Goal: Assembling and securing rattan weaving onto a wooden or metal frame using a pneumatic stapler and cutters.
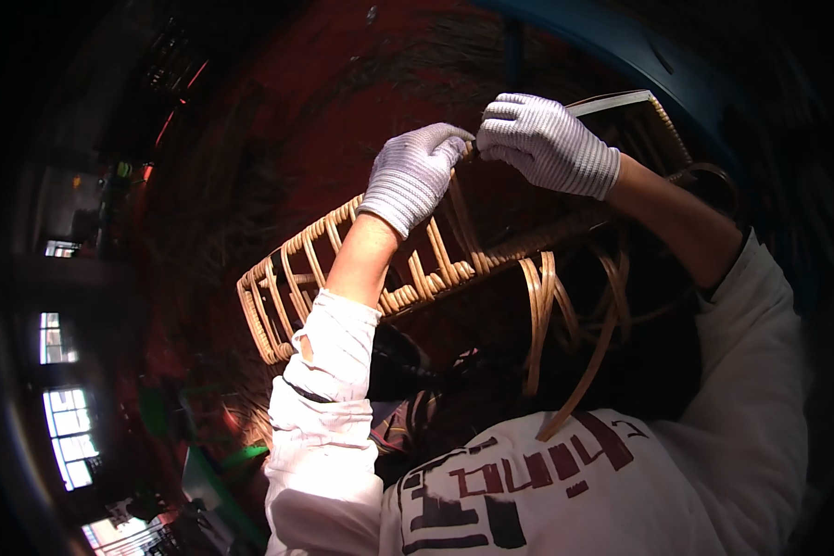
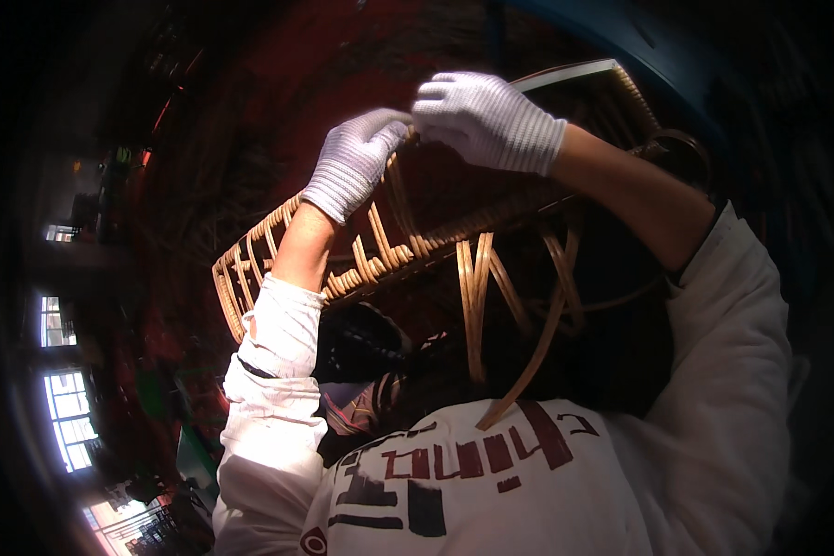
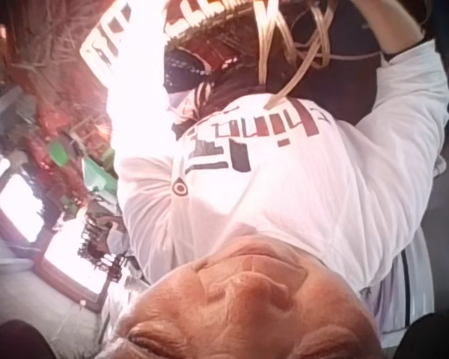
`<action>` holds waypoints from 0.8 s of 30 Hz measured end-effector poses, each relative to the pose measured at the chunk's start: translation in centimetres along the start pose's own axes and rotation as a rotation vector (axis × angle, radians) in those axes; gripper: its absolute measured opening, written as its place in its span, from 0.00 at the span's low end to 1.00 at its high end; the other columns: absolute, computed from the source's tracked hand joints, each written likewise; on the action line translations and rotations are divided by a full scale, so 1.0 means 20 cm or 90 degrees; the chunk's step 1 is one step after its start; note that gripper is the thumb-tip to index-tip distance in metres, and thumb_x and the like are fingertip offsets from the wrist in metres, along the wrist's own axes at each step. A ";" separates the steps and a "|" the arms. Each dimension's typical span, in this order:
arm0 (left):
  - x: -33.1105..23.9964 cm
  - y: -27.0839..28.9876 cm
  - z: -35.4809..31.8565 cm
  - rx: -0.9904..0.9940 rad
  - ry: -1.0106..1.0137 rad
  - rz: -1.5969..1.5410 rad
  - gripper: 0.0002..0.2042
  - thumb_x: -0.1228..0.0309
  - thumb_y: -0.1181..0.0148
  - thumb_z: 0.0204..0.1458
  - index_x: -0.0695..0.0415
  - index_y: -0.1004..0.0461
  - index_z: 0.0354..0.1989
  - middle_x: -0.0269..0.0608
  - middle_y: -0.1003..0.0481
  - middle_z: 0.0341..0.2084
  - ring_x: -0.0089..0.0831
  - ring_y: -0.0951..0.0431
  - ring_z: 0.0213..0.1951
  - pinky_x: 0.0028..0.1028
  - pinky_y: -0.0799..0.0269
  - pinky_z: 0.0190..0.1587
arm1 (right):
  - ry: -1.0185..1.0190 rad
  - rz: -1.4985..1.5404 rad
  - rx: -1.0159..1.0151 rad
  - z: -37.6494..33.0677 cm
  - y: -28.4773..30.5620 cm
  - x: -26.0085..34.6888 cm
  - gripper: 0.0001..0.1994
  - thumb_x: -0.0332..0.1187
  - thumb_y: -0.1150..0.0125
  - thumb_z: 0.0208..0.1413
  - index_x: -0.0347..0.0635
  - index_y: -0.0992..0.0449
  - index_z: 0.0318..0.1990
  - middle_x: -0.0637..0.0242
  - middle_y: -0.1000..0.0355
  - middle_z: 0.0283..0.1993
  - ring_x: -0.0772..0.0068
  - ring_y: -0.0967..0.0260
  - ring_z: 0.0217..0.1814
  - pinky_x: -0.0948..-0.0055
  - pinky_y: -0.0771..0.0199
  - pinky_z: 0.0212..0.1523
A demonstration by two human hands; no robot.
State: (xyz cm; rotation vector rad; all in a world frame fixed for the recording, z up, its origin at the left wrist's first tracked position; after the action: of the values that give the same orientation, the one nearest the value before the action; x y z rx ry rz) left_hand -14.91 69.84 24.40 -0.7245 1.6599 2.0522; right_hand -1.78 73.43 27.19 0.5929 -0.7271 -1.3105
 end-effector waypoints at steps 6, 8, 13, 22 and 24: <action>0.01 0.01 -0.03 -0.069 -0.041 0.043 0.11 0.63 0.47 0.57 0.50 0.20 0.42 0.47 0.21 0.39 0.49 0.21 0.44 0.42 0.25 0.47 | -0.104 0.059 0.063 0.06 -0.05 -0.07 0.04 0.27 0.37 0.54 0.37 0.24 0.34 0.59 0.26 0.34 0.57 0.25 0.38 0.65 0.23 0.42; 0.01 0.01 -0.03 -0.067 -0.033 0.056 0.12 0.62 0.46 0.56 0.50 0.20 0.42 0.47 0.21 0.40 0.49 0.21 0.44 0.42 0.25 0.48 | -0.127 0.057 0.087 0.07 -0.07 -0.09 0.05 0.28 0.37 0.53 0.36 0.24 0.34 0.59 0.26 0.34 0.57 0.25 0.39 0.65 0.23 0.42; -0.03 -0.01 0.00 -0.045 0.005 0.100 0.14 0.59 0.42 0.52 0.51 0.21 0.42 0.47 0.21 0.41 0.49 0.21 0.44 0.43 0.25 0.49 | -0.181 0.107 0.089 0.08 -0.08 -0.18 0.04 0.26 0.36 0.50 0.36 0.24 0.33 0.57 0.25 0.32 0.55 0.25 0.37 0.64 0.23 0.41; -0.07 -0.03 0.06 -0.088 0.063 0.148 0.17 0.56 0.36 0.49 0.52 0.22 0.43 0.45 0.21 0.42 0.47 0.21 0.45 0.41 0.25 0.49 | -0.311 0.160 0.139 0.10 -0.09 -0.35 0.06 0.29 0.34 0.51 0.37 0.22 0.34 0.56 0.23 0.33 0.56 0.23 0.38 0.66 0.23 0.43; -0.06 -0.03 0.08 -0.084 0.109 0.151 0.18 0.55 0.36 0.49 0.50 0.20 0.45 0.44 0.20 0.42 0.47 0.20 0.44 0.40 0.26 0.48 | -0.355 0.179 0.152 0.08 -0.07 -0.40 0.07 0.30 0.33 0.52 0.37 0.22 0.35 0.55 0.23 0.34 0.56 0.23 0.38 0.65 0.22 0.42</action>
State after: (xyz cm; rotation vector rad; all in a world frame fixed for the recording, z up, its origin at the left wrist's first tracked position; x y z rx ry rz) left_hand -13.78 71.58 24.96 -0.7990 1.7912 2.3413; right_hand -4.58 81.07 26.04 0.2916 -1.3876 -1.1368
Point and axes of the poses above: each hand's wrist, its own z-axis towards the middle knuckle, its own y-axis out of the back of the hand, x = y × z, the point moved 8 cm from there along z, towards the middle knuckle
